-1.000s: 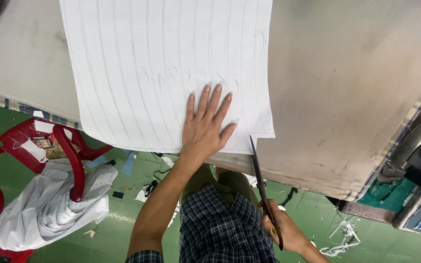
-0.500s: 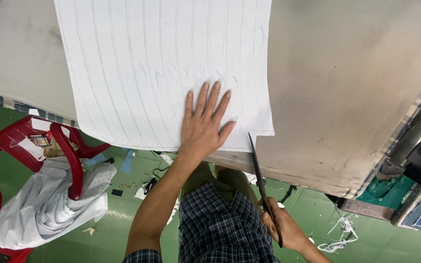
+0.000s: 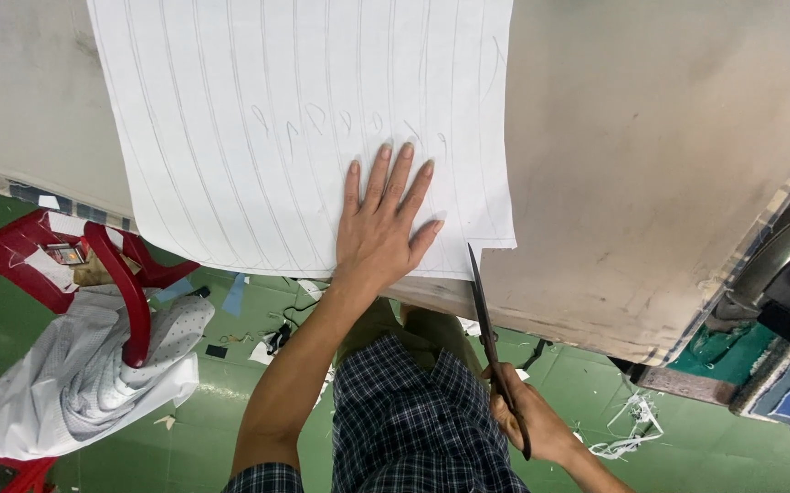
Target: The person uses large scissors to cut a large sheet of white paper with drawn lines on a table. They cut along the lines, separate the pieces, and move the cut sections aside.
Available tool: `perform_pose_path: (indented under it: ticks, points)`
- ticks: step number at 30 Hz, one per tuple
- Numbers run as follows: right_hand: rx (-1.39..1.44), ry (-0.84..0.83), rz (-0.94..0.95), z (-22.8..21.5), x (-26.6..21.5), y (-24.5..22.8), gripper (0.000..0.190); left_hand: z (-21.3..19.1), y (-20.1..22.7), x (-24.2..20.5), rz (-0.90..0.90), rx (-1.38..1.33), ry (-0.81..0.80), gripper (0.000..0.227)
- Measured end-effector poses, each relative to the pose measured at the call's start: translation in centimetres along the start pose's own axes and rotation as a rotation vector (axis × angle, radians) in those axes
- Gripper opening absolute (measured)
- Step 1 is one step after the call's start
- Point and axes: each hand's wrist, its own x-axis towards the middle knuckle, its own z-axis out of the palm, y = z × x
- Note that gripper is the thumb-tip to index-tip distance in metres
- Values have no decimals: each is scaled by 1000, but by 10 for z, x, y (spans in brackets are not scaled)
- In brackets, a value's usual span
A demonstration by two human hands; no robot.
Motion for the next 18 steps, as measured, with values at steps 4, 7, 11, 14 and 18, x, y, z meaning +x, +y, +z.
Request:
perform_pose_path:
  ticks: [4, 7, 11, 14, 18]
  points:
    - [-46, 25, 55, 0, 2, -3, 32, 0, 0, 0, 3, 18, 4, 68]
    - [-100, 44, 18, 2, 1, -9, 36, -1, 0, 0, 0, 12, -11, 68]
    - [-169, 92, 14, 5, 1, -6, 54, -3, 0, 1, -5, 6, -45, 69]
    - [-129, 99, 40, 4, 0, -12, 40, -2, 0, 1, -8, 0, -36, 68]
    - [-132, 109, 44, 6, 0, -10, 59, -1, 0, 0, 1, 8, -18, 68]
